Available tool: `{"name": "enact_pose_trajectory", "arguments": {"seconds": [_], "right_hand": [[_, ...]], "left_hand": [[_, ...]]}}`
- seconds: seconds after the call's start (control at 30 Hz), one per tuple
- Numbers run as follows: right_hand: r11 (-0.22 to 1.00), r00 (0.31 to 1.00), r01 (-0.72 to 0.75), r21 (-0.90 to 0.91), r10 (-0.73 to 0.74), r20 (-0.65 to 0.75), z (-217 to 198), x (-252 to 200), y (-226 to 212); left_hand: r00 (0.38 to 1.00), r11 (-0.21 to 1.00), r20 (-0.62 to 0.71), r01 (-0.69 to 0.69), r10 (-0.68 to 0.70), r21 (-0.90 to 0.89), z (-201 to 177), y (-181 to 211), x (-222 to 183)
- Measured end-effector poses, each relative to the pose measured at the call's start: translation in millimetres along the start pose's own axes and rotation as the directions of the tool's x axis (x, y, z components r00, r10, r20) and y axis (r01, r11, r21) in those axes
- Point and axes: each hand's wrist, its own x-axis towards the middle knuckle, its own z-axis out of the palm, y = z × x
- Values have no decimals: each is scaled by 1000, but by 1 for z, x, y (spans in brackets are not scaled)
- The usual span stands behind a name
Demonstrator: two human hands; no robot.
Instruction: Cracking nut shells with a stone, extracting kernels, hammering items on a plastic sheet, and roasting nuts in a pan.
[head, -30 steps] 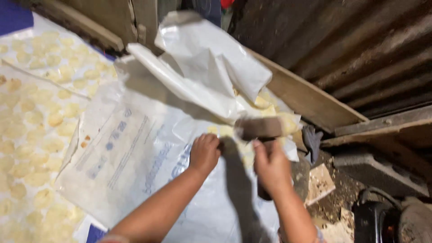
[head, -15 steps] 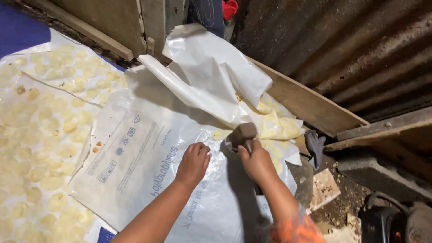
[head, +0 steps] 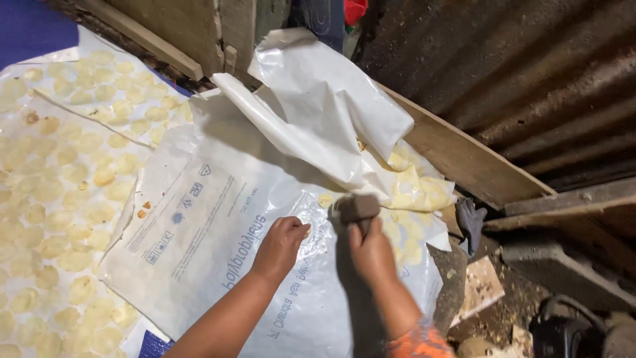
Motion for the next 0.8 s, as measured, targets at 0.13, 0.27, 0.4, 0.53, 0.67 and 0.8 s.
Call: {"name": "enact_pose_trajectory", "arguments": {"seconds": [0.13, 0.27, 0.4, 0.53, 0.67, 0.8], "right_hand": [[998, 995, -42, 49, 37, 98, -7, 15, 5], [970, 995, 63, 236, -42, -90, -84, -30, -51], [720, 779, 523, 456, -187, -599, -97, -39, -57], [838, 847, 408, 363, -199, -493, 0, -9, -16], [996, 992, 75, 38, -78, 98, 27, -2, -23], [994, 991, -30, 104, 16, 135, -12, 4, -26]], "left_hand": [[999, 998, -18, 42, -43, -38, 16, 0, 20], [989, 990, -59, 136, -134, 24, 34, 2, 32], [985, 990, -108, 135, -137, -29, 24, 15, 32], [988, 987, -147, 78, -57, 142, 9, 5, 13], [989, 998, -145, 10, 0, 65, -8, -3, 2], [992, 985, -128, 40, -19, 169, 10, -9, 2]]}}
